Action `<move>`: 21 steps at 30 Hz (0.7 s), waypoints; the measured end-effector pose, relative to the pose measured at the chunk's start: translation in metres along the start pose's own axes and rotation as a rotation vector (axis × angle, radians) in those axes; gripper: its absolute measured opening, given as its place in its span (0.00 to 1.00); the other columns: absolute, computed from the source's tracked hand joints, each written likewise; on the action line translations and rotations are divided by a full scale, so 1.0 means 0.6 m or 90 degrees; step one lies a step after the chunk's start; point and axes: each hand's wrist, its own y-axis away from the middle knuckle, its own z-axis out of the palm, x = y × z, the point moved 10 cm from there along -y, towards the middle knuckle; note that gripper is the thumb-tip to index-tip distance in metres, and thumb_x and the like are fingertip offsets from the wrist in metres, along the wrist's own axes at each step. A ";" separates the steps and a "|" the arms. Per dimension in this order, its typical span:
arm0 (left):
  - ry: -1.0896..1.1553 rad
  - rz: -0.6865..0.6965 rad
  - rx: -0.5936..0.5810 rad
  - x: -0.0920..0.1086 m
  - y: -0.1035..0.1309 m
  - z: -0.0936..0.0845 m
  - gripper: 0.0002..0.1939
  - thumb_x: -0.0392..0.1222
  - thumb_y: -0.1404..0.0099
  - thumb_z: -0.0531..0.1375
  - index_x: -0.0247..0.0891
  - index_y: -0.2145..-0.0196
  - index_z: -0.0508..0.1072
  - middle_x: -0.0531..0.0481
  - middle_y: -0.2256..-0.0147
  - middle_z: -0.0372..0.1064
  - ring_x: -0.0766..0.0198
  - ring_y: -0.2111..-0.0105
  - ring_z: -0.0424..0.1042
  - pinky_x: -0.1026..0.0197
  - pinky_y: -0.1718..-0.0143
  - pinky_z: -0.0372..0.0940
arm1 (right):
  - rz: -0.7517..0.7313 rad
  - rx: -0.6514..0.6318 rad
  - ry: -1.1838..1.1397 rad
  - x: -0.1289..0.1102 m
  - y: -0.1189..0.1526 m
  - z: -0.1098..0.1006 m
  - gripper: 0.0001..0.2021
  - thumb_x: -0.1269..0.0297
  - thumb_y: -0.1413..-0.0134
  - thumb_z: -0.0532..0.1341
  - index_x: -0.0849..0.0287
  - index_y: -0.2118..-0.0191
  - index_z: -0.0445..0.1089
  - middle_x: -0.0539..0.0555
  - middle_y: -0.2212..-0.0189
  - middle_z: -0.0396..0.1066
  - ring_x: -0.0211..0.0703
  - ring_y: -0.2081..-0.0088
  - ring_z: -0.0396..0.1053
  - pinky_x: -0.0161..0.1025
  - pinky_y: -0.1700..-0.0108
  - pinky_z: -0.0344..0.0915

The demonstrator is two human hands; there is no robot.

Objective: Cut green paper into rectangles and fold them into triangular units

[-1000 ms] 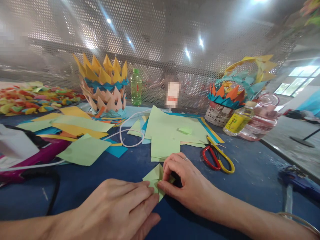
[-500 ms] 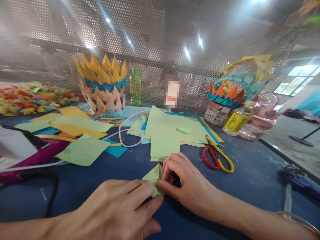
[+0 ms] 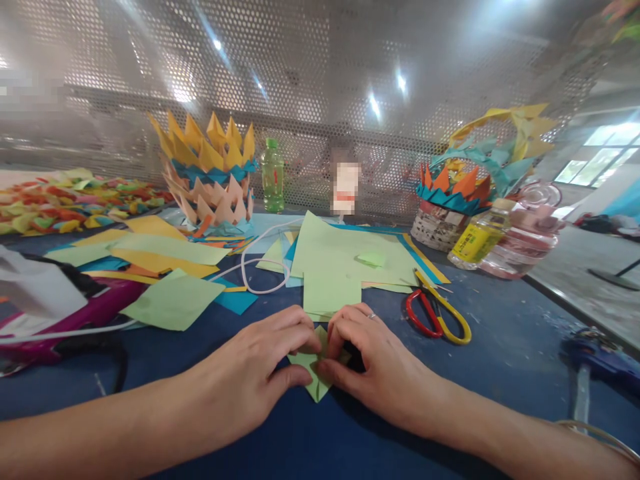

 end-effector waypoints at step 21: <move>0.034 -0.091 -0.049 -0.014 -0.008 -0.001 0.06 0.30 0.40 0.60 0.40 0.68 0.68 0.57 0.68 0.64 0.67 0.69 0.63 0.64 0.66 0.56 | -0.029 0.000 0.016 -0.002 0.004 -0.001 0.12 0.71 0.43 0.65 0.58 0.71 0.60 0.49 0.69 0.64 0.42 0.63 0.60 0.42 0.58 0.57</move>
